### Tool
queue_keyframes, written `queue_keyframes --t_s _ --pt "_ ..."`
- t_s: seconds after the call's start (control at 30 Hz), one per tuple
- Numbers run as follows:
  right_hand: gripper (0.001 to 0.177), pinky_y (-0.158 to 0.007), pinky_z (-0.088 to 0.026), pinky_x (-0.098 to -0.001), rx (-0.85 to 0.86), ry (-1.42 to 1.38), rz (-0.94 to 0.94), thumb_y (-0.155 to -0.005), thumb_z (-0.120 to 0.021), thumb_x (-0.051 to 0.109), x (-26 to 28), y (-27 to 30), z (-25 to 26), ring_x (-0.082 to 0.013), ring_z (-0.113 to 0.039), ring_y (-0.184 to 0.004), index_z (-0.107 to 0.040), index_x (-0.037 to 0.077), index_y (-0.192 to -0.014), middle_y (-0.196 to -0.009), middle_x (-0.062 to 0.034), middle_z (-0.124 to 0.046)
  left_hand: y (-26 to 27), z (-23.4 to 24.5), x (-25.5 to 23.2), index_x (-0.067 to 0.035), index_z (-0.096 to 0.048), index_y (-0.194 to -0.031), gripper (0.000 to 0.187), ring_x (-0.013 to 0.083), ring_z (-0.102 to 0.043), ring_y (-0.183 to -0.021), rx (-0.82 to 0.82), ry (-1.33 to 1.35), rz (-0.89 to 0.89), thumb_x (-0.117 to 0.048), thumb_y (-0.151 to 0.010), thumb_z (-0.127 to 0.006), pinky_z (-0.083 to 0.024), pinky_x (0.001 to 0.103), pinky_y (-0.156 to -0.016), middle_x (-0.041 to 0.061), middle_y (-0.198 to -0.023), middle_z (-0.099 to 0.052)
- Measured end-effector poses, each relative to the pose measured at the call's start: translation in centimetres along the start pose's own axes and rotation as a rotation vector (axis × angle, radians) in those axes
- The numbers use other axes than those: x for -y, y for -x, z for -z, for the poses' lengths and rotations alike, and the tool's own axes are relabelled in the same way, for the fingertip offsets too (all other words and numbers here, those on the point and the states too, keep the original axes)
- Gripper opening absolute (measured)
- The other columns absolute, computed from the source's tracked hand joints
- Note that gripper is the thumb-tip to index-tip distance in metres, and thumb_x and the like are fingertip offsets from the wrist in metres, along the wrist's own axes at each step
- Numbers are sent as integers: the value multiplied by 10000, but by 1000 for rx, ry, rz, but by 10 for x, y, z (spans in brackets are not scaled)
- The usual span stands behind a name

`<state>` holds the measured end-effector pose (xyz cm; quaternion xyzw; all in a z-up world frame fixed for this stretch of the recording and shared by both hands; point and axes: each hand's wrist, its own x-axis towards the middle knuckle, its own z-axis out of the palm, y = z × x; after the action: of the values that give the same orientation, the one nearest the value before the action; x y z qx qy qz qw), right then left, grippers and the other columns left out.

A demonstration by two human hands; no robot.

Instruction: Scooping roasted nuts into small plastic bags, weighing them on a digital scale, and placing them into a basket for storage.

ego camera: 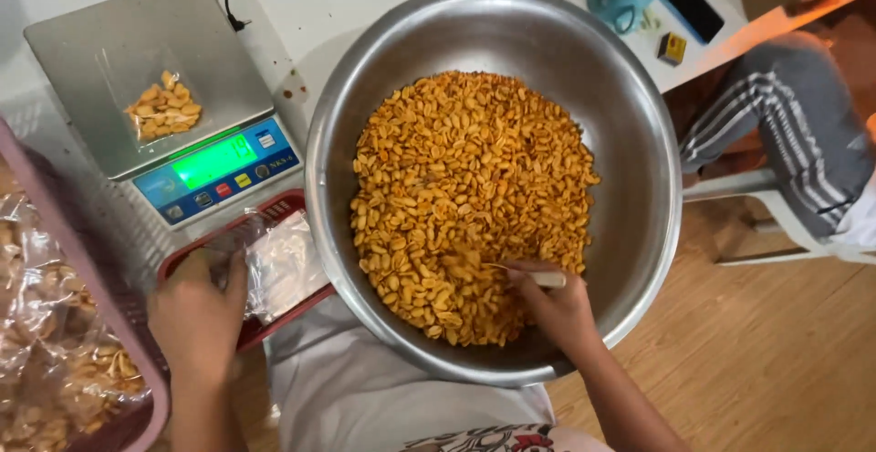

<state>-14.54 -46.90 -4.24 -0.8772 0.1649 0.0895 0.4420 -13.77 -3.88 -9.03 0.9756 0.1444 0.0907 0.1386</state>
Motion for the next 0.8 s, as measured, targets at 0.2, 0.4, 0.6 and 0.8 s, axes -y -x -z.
queue_keyframes --t_s 0.2,0.4,0.6,0.8 --pt "255 -544 -601 -341 55 -427 -177 -857 -728 92 48 -5 16 -271 -744 -676 -833 -69 -1023 -858 -184 -807 4 8 2 -94 -681 -1195 263 557 -672 -853 167 112 116 -258 -999 -615 -513 635 -724 224 -994 -754" --pt "242 -546 -582 -371 41 -554 -170 -859 -725 86 52 -10 9 -319 -712 -626 -823 -65 -1020 -835 -212 -760 9 5 6 -166 -711 -1077 153 433 -722 -793 -60 49 267 -314 -1054 -676 -535 553 -683 111 -880 -760" --pt "240 -498 -561 -351 65 -594 -102 -869 -701 47 60 -14 6 -339 -750 -599 -811 -102 -1020 -828 -231 -771 4 21 7 -124 -703 -1100 313 421 -732 -796 -118 77 305 -431 -1048 -737 -562 554 -661 110 -931 -775" --pt "259 -502 -549 -362 33 -616 -93 -862 -683 65 80 -14 5 -300 -671 -552 -802 -105 -1017 -719 -265 -747 1 77 -37 -4 -425 -1406 528 243 -661 -821 -74 1156 97 131 -895 -414 -562 323 -706 179 -1033 -651"
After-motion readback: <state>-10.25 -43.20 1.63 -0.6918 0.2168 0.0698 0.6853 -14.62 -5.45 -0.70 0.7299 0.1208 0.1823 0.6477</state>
